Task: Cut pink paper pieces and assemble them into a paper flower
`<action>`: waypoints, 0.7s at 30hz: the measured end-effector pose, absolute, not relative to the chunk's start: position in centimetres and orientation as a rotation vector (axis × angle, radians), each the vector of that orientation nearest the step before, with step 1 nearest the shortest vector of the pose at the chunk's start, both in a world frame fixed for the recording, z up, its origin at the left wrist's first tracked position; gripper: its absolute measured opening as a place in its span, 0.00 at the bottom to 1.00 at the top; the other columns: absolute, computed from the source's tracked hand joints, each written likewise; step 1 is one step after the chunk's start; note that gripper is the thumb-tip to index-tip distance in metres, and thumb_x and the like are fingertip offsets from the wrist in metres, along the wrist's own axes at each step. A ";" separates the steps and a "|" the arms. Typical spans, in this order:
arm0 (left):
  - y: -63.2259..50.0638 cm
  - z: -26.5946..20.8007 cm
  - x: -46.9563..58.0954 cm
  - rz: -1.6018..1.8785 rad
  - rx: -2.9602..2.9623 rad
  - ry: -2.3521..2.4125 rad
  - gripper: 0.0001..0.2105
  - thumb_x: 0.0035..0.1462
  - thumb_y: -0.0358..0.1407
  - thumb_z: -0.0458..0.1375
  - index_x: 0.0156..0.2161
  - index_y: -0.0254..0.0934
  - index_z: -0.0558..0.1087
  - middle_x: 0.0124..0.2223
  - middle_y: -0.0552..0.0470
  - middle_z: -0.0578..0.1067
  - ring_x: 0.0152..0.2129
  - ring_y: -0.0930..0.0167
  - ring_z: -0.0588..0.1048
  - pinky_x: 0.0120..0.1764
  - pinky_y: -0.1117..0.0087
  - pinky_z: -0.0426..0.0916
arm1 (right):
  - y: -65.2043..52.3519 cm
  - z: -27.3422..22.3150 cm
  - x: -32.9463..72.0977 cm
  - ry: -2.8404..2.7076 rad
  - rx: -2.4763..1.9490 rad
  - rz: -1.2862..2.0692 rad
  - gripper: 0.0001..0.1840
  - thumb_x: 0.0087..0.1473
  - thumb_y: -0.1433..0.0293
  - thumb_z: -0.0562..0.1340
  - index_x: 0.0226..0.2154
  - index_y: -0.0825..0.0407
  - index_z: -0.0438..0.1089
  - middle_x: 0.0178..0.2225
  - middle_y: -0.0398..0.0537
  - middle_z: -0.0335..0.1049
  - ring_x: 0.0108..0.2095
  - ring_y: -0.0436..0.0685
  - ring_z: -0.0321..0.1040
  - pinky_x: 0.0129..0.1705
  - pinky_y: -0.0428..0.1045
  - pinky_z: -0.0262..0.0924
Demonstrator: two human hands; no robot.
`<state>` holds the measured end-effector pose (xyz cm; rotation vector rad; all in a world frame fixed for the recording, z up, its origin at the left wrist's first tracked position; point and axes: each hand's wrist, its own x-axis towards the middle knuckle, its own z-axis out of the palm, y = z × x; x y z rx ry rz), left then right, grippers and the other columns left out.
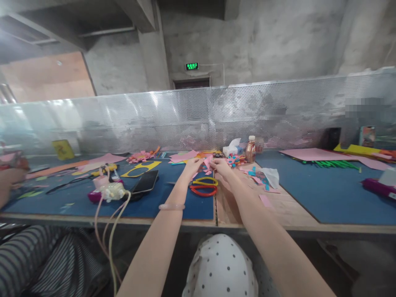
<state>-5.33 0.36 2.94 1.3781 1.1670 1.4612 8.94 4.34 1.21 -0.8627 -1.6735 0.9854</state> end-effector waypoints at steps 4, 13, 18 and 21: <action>0.8 2.5 -5.7 1.510 1.449 1.271 0.08 0.46 0.36 0.59 0.23 0.32 0.71 0.22 0.49 0.73 0.20 0.72 0.71 0.24 0.74 0.64 | 4.0 1.2 8.3 -1.654 -0.905 0.958 0.04 0.47 0.69 0.60 0.26 0.54 0.66 0.20 0.42 0.65 0.20 0.47 0.62 0.21 0.42 0.54; 1.3 2.1 -6.0 1.612 1.420 1.251 0.09 0.46 0.37 0.60 0.22 0.32 0.72 0.20 0.50 0.72 0.20 0.71 0.72 0.25 0.72 0.65 | 4.4 0.3 6.8 -1.690 -0.831 0.761 0.23 0.43 0.68 0.63 0.44 0.52 0.61 0.33 0.45 0.65 0.22 0.46 0.63 0.22 0.43 0.62; 1.3 2.1 -6.1 1.586 1.445 1.274 0.06 0.46 0.34 0.58 0.25 0.32 0.72 0.21 0.50 0.73 0.21 0.71 0.73 0.27 0.71 0.67 | 4.7 0.2 6.8 -1.744 -0.877 0.780 0.14 0.47 0.73 0.59 0.40 0.54 0.63 0.28 0.44 0.66 0.19 0.47 0.64 0.19 0.43 0.62; 1.2 2.2 -6.1 1.584 1.479 1.327 0.07 0.47 0.35 0.58 0.25 0.32 0.72 0.21 0.51 0.73 0.21 0.71 0.72 0.26 0.72 0.67 | 4.8 0.2 6.8 -1.806 -0.871 0.680 0.07 0.50 0.74 0.56 0.36 0.55 0.65 0.25 0.43 0.66 0.18 0.47 0.63 0.19 0.43 0.61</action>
